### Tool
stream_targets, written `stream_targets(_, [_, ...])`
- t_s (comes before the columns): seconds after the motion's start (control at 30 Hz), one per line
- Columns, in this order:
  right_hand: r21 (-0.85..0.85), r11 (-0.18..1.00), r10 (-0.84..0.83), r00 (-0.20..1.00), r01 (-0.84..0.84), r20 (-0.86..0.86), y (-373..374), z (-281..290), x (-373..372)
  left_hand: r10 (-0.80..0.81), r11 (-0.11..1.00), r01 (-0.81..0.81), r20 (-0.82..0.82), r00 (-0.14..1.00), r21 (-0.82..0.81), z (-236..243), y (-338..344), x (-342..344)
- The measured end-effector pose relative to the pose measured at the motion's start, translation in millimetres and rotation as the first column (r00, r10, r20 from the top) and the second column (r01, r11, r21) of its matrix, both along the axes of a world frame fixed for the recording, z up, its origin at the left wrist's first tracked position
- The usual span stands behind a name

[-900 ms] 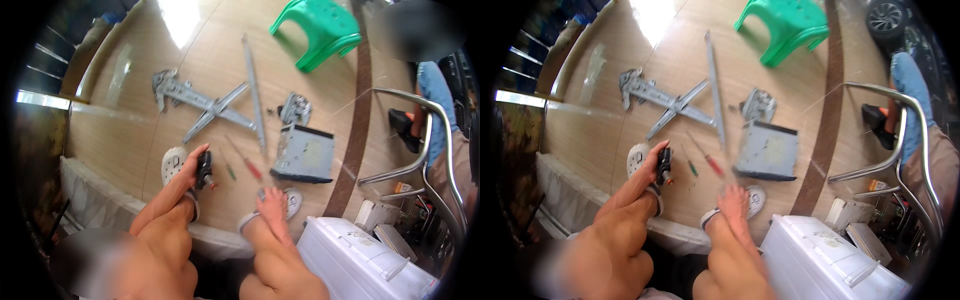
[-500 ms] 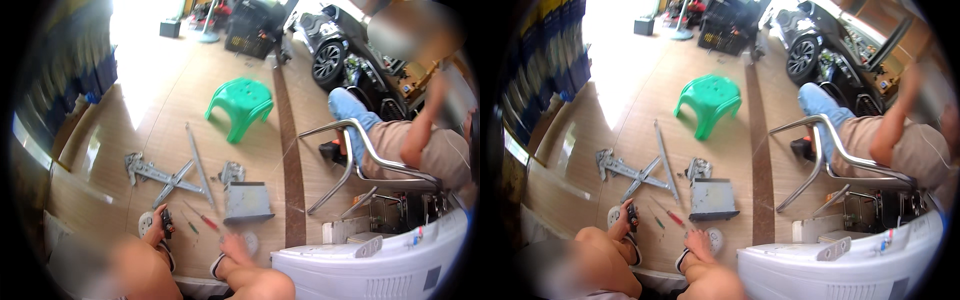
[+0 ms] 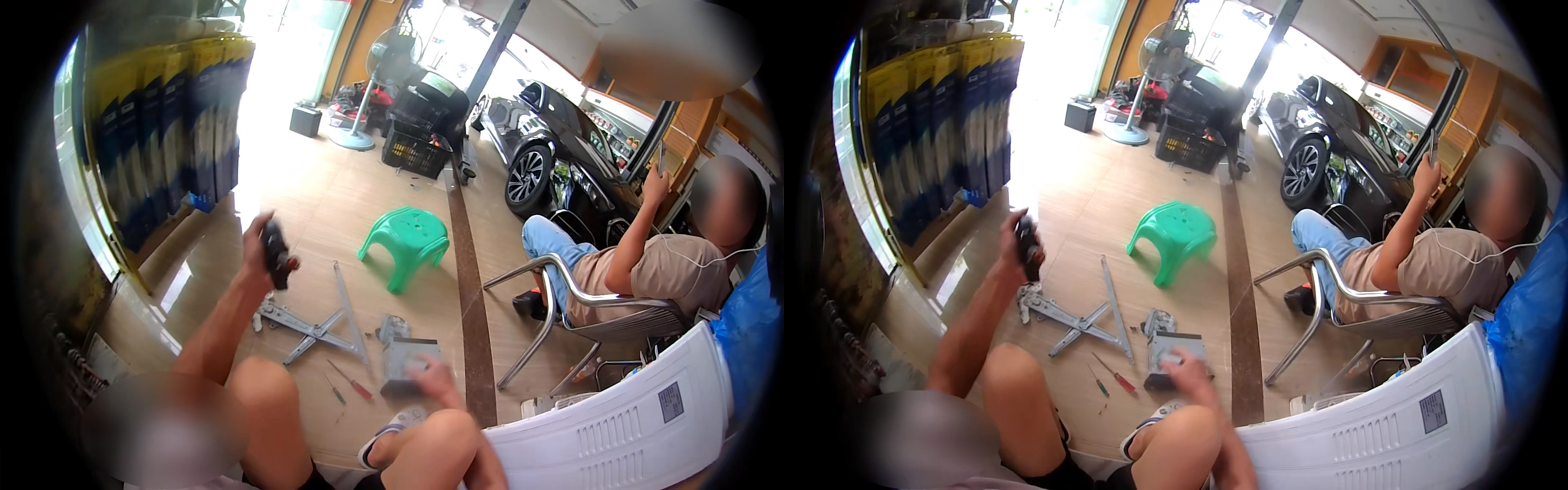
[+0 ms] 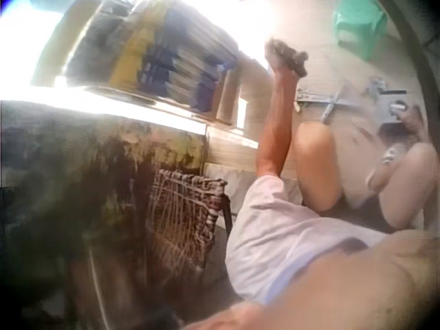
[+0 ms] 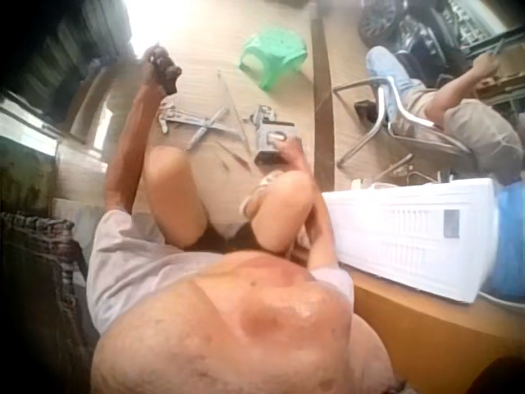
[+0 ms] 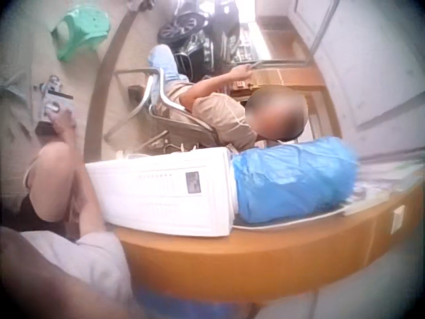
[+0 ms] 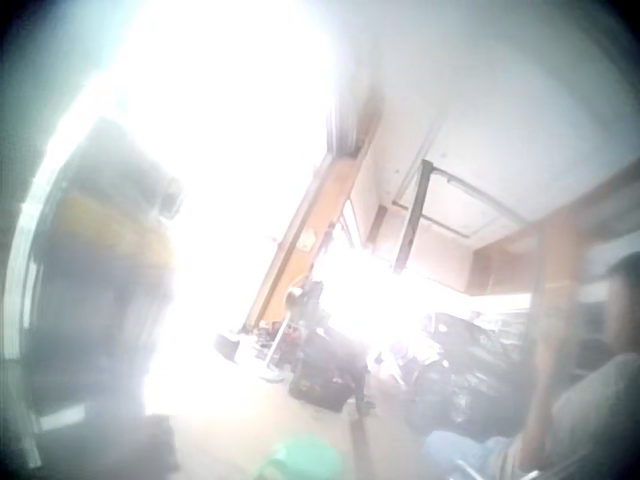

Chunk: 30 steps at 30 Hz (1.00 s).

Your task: The person, while sitting on the floor, works on a car window motor assembly by hand, using a screwdriver to manipulate a thin wire and parts of the mechanism.

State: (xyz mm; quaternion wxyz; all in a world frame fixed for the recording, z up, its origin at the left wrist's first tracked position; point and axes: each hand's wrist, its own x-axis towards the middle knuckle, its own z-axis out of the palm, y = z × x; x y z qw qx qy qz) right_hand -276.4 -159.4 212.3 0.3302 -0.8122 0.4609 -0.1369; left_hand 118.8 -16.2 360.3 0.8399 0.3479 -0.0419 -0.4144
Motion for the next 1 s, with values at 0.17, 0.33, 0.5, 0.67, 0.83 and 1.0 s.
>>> stream_targets(0.17, [-0.367, 0.93, 0.111, 0.933, 0.025, 0.343, -31, 180, 26, -0.068, 0.991, 0.087, 0.18, 0.981, -0.097, 105, -3, -37])
stream_targets(0.33, [-0.342, 0.94, 0.212, 0.788, -0.001, 0.578, 27, 300, 83, -0.127, 0.99, 0.134, 0.128, 0.984, -0.047, 107, 3, -61])
stream_targets(0.5, [-0.297, 0.943, 0.297, 0.787, -0.152, 0.541, 80, 292, 87, -0.104, 0.993, 0.105, 0.021, 0.994, -0.053, 101, 22, -93])
stream_targets(0.67, [-0.152, 0.968, 0.249, 0.81, -0.198, 0.531, 93, 256, 63, -0.054, 0.998, 0.054, 0.003, 0.999, 0.029, 108, 39, -117])
stream_targets(0.83, [-0.159, 0.962, 0.271, 0.814, -0.22, 0.513, 103, 258, 50, -0.053, 0.993, 0.05, -0.023, 0.998, -0.103, 101, 40, -131])
stream_targets(1.0, [-0.427, 0.868, 0.452, 0.763, -0.255, 0.462, 103, 248, 40, -0.018, 0.994, 0.018, 0.003, 1.0, -0.106, 98, 26, -131])
